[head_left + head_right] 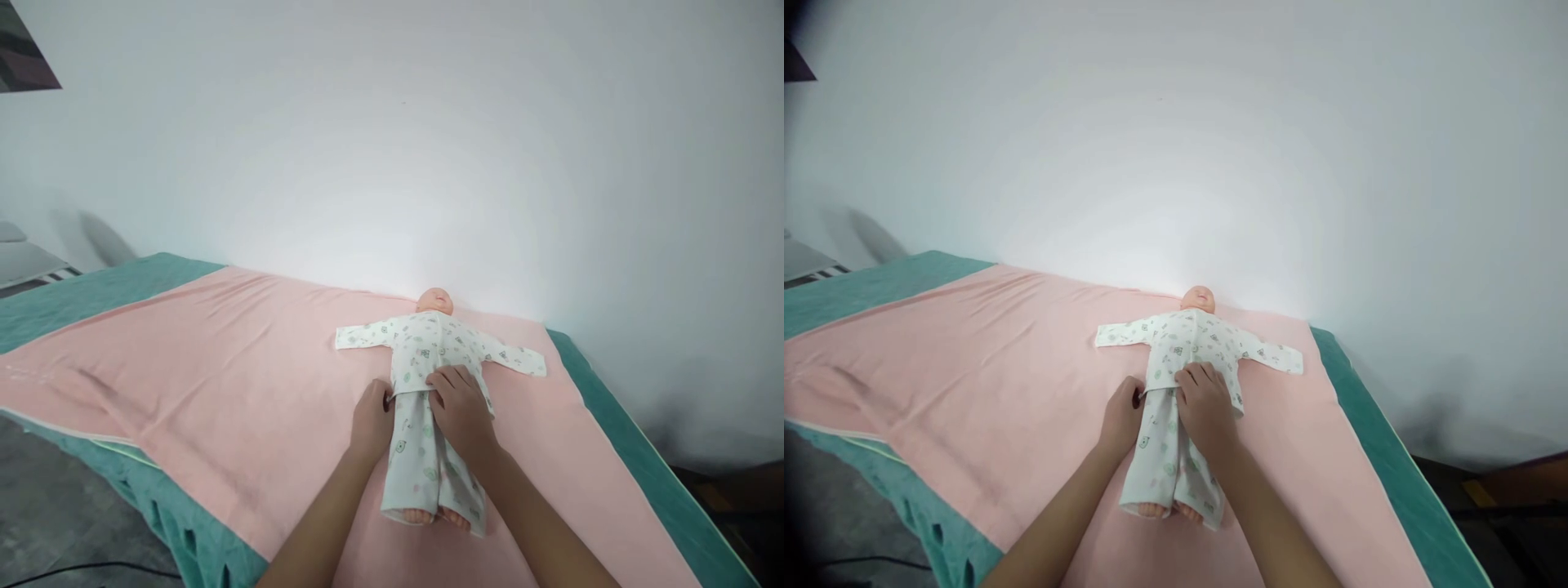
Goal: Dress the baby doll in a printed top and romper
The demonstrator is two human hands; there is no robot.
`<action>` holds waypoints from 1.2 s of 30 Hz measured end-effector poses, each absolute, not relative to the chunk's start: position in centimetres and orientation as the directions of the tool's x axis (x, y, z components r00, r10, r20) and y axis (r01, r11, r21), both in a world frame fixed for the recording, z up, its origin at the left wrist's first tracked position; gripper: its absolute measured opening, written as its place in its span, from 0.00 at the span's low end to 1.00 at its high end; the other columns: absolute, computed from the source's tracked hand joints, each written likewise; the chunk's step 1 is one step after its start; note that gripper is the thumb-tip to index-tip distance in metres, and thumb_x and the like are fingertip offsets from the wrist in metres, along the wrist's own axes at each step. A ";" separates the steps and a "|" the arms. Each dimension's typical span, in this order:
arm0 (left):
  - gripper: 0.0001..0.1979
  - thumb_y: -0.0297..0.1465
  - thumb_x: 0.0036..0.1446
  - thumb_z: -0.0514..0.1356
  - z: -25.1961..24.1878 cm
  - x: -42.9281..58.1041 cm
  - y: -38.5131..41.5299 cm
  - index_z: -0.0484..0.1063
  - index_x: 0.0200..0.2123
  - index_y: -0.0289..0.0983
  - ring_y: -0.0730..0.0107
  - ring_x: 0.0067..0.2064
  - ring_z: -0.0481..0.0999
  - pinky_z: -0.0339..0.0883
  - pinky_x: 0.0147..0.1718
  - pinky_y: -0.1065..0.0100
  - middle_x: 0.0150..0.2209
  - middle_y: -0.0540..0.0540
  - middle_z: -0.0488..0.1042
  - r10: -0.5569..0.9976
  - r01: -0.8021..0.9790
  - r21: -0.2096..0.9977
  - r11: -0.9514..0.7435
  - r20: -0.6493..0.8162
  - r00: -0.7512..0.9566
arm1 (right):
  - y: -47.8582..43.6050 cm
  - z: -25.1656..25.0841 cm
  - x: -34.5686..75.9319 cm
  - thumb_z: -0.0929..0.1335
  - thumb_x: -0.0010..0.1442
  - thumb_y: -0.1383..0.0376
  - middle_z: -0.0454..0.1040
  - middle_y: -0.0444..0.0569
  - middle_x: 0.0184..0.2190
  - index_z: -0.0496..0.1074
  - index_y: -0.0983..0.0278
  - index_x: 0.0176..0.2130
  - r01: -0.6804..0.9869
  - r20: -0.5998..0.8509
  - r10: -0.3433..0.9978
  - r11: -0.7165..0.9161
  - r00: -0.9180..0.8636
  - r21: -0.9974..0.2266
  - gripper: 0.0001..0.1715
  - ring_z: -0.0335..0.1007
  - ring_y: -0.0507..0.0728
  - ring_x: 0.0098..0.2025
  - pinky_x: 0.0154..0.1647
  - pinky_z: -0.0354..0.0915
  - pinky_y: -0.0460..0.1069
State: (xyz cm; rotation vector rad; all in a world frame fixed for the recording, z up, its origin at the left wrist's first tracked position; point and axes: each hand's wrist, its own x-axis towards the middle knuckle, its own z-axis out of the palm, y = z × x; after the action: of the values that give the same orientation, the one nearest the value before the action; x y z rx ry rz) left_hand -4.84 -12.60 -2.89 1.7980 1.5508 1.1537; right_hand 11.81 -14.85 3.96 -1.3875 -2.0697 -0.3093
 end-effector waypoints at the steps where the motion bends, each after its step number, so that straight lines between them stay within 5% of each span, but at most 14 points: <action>1: 0.04 0.28 0.56 0.54 -2.9 -5.0 -12.7 0.59 0.29 0.39 0.71 0.29 0.64 0.55 0.28 0.71 0.27 0.53 0.65 0.963 0.540 0.814 -0.213 0.268 -0.024 | -15.1 4.0 11.9 0.61 0.60 0.74 0.72 0.49 0.36 0.68 0.62 0.35 0.886 0.623 0.739 0.437 -0.256 -0.155 0.10 0.62 0.59 0.42 0.44 0.59 0.54; 8: 0.03 0.27 0.56 0.53 -2.7 -4.9 -13.1 0.60 0.31 0.40 0.70 0.31 0.65 0.54 0.29 0.71 0.29 0.53 0.67 0.977 0.611 0.777 -0.151 0.211 -0.027 | -16.3 3.4 14.0 0.61 0.61 0.73 0.72 0.49 0.38 0.69 0.61 0.39 0.814 0.581 0.771 0.499 -0.259 -0.298 0.11 0.63 0.58 0.44 0.46 0.62 0.55; 14: 0.03 0.32 0.57 0.54 -2.2 -4.6 -13.0 0.62 0.30 0.40 0.69 0.32 0.67 0.55 0.29 0.70 0.31 0.51 0.69 0.985 0.625 0.771 -0.122 0.172 -0.020 | -17.1 -0.2 17.9 0.61 0.54 0.74 0.65 0.54 0.50 0.65 0.60 0.52 0.826 0.583 0.802 0.240 0.127 -0.510 0.26 0.60 0.62 0.53 0.49 0.64 0.58; 20: 0.04 0.33 0.56 0.53 -2.7 -5.0 -13.2 0.60 0.30 0.41 0.70 0.27 0.64 0.56 0.27 0.70 0.23 0.55 0.65 0.985 0.513 0.856 -0.063 0.137 -0.107 | -17.2 -0.9 18.6 0.61 0.55 0.69 0.68 0.49 0.36 0.67 0.61 0.36 0.740 0.467 0.837 0.116 0.286 -0.662 0.08 0.64 0.58 0.41 0.37 0.64 0.52; 24: 0.02 0.29 0.53 0.55 -2.5 -5.2 -13.4 0.64 0.32 0.40 0.70 0.30 0.67 0.62 0.32 0.68 0.30 0.51 0.70 0.974 0.388 0.913 -0.125 0.188 -0.128 | -18.3 -0.7 18.7 0.61 0.51 0.72 0.68 0.47 0.33 0.67 0.61 0.31 0.682 0.434 0.862 0.152 0.263 -0.715 0.08 0.64 0.57 0.38 0.36 0.62 0.50; 27: 0.08 0.28 0.53 0.56 -2.3 -5.6 -13.1 0.69 0.38 0.39 0.66 0.43 0.72 0.66 0.43 0.64 0.46 0.46 0.73 0.967 0.142 0.976 -0.167 0.190 -0.172 | -18.4 -0.8 19.7 0.64 0.50 0.71 0.71 0.47 0.37 0.70 0.61 0.36 0.417 0.297 0.894 0.141 0.336 -0.898 0.12 0.67 0.55 0.39 0.39 0.66 0.50; 30: 0.12 0.32 0.56 0.58 -2.3 -5.7 -12.1 0.71 0.45 0.41 0.62 0.54 0.71 0.64 0.54 0.60 0.52 0.44 0.72 0.985 -0.211 0.977 -0.042 0.005 -0.174 | -16.5 -0.6 21.0 0.69 0.50 0.65 0.73 0.48 0.42 0.71 0.61 0.40 -0.058 0.031 0.864 0.070 0.502 -0.996 0.14 0.70 0.56 0.44 0.41 0.70 0.49; 33: 0.13 0.33 0.57 0.60 -1.8 -5.0 -9.6 0.71 0.46 0.39 0.62 0.57 0.70 0.63 0.58 0.60 0.54 0.42 0.72 0.989 -0.527 0.847 0.069 -0.128 -0.077 | -12.7 0.0 21.6 0.72 0.48 0.63 0.75 0.50 0.43 0.73 0.63 0.38 -0.483 -0.252 0.836 0.018 0.488 -0.876 0.15 0.72 0.56 0.47 0.44 0.72 0.47; 36: 0.12 0.35 0.57 0.60 -0.9 -3.5 -6.2 0.72 0.43 0.36 0.61 0.58 0.69 0.64 0.59 0.62 0.54 0.40 0.72 0.982 -0.653 0.741 0.157 -0.187 0.024 | -8.6 0.5 21.4 0.71 0.49 0.66 0.77 0.49 0.38 0.73 0.63 0.35 -0.632 -0.341 0.804 0.056 0.487 -0.773 0.09 0.74 0.55 0.44 0.46 0.73 0.46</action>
State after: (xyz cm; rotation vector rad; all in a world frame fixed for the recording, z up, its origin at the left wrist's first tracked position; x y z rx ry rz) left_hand -3.47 -6.22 -0.93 0.5296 0.7863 1.3605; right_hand 21.41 -8.60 0.55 -1.0458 -0.2006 1.1009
